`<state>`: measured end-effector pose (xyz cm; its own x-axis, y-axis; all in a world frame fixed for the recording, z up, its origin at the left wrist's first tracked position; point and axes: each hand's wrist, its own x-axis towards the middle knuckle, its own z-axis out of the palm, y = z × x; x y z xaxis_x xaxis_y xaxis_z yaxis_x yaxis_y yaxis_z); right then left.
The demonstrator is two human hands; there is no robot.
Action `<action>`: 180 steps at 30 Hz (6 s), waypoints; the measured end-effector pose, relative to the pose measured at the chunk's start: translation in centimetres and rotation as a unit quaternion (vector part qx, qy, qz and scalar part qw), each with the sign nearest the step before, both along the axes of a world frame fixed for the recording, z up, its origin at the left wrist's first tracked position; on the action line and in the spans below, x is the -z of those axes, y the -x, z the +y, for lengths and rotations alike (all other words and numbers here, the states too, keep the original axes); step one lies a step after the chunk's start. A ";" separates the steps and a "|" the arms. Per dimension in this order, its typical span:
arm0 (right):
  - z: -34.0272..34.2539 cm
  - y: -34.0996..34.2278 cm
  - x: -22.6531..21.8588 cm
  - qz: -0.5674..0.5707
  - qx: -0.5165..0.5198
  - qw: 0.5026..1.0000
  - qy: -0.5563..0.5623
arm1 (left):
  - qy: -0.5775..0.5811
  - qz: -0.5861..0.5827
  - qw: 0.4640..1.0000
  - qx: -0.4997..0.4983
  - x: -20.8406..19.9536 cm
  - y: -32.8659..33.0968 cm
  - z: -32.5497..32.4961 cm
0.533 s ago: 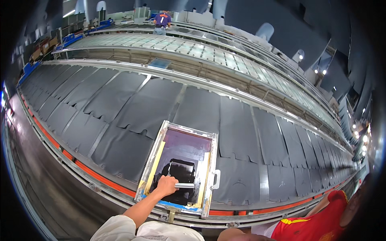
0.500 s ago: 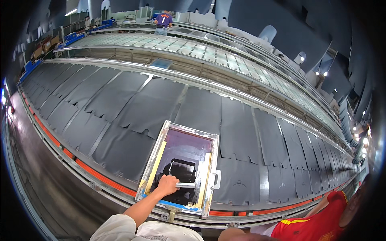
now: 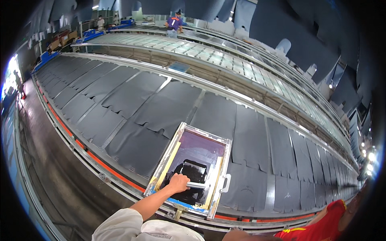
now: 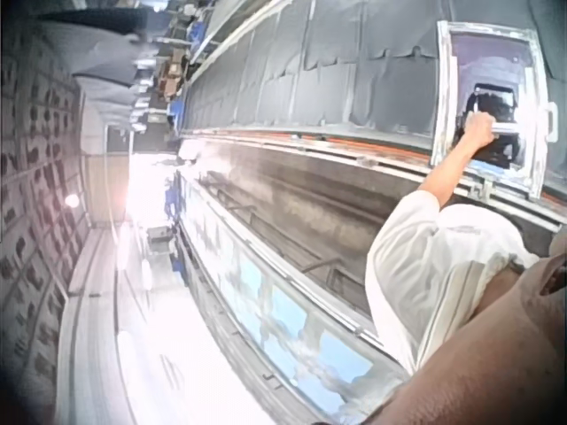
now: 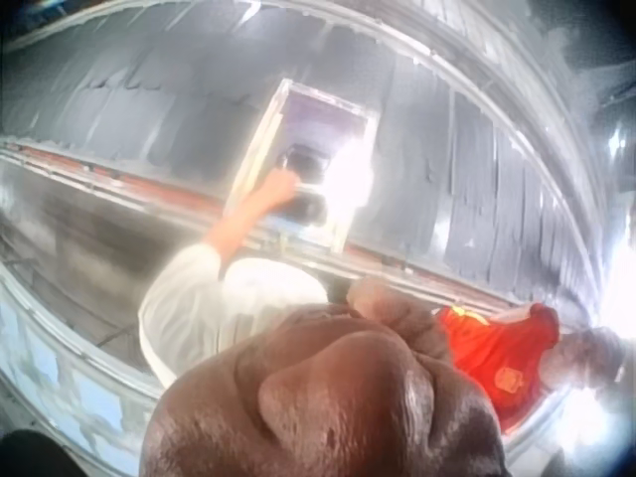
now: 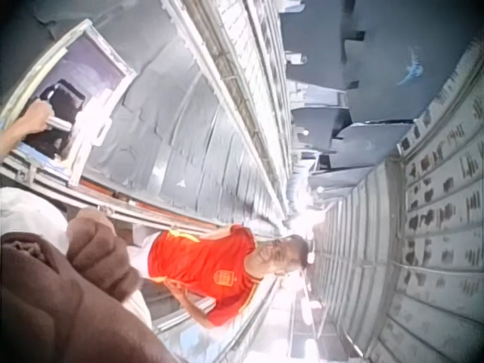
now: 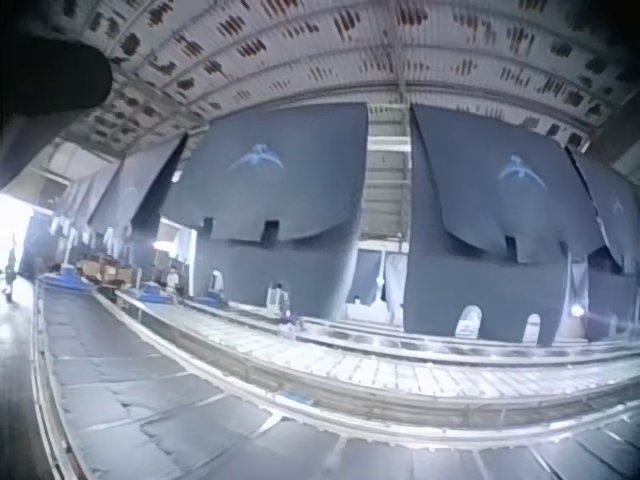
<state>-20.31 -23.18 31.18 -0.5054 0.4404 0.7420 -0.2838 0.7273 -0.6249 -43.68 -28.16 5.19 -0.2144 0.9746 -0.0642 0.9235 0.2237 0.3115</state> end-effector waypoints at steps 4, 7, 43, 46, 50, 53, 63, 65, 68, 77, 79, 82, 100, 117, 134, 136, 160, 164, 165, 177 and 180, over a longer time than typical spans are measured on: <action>0.0 -1.0 0.2 -0.006 -0.016 1.000 0.002 | -0.013 0.013 1.000 0.014 -0.2 0.1 -0.1; -0.2 -2.2 0.3 -0.012 -0.028 0.999 0.009 | -0.025 0.032 0.999 0.018 0.6 0.1 -0.6; -11.3 -26.3 33.2 -0.350 0.169 0.656 0.647 | -0.009 0.146 0.953 0.265 -3.8 1.5 2.5; -9.6 -26.0 33.7 -0.393 0.145 0.650 0.634 | 0.062 0.035 0.993 0.093 -5.8 0.6 -0.1; -5.8 -24.8 32.1 -0.463 0.087 0.633 0.614 | 0.067 -0.009 0.978 -0.199 -6.6 0.0 -1.8; -3.0 -23.9 31.1 -0.513 0.028 0.632 0.581 | 0.053 -0.004 0.947 -0.316 -4.7 1.4 -2.7; 1.3 -22.7 25.9 -0.605 -0.101 0.634 0.470 | 0.047 0.050 0.892 -0.447 -3.8 -0.1 -2.4; 3.5 -21.1 23.1 -0.614 -0.122 0.651 0.429 | 0.033 0.066 0.896 -0.439 -2.5 -1.1 -2.0; 7.7 -17.9 22.8 -0.570 -0.098 0.707 0.408 | 0.020 0.030 0.909 -0.415 -2.5 -3.9 -0.2; 20.5 -1.7 27.6 -0.337 0.276 0.861 0.262 | -0.063 -0.013 0.996 0.056 -4.0 3.3 4.7; 22.1 0.3 29.7 -0.340 0.312 0.836 0.295 | -0.055 -0.015 0.993 0.104 -4.0 5.2 6.8; 21.1 2.8 30.1 -0.352 0.355 0.813 0.298 | -0.068 -0.019 0.989 0.131 -2.6 8.2 9.4; 20.9 15.3 20.2 -0.489 -0.018 0.865 0.114 | -0.028 -0.112 0.990 0.085 -0.9 11.8 14.1; 7.7 8.7 24.6 -0.519 -0.011 0.854 -0.021 | -0.083 -0.149 0.983 0.066 -0.3 2.9 0.4; 18.3 15.7 24.6 -0.584 0.008 0.812 0.024 | -0.029 -0.126 0.990 0.051 -0.1 9.6 11.6; 14.8 13.8 24.7 -0.561 -0.012 0.828 0.023 | -0.063 -0.146 0.985 0.060 0.2 7.9 7.5; 19.0 4.1 24.3 -0.259 0.358 0.833 0.333 | -0.116 -0.059 0.991 0.026 -2.9 3.7 -4.6; 12.4 11.7 26.1 -0.265 0.371 0.852 0.258 | -0.139 -0.024 0.990 0.024 -2.6 10.5 -7.7; 11.3 14.2 27.5 -0.264 0.358 0.834 0.327 | -0.105 -0.027 0.994 0.019 -3.4 12.7 -8.7; 1.4 29.3 30.1 -0.178 0.372 0.843 0.345 | -0.037 -0.005 0.996 0.079 -4.8 28.2 -15.7; 0.9 29.5 29.3 -0.188 0.377 0.839 0.344 | -0.069 -0.013 0.991 0.112 -4.7 29.1 -15.2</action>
<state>-49.78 -22.26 1.83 -0.0317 0.9990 0.0304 0.4066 0.0407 -0.9127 -72.83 -43.40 9.93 0.0082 0.9975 0.0702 0.9366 -0.0322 0.3489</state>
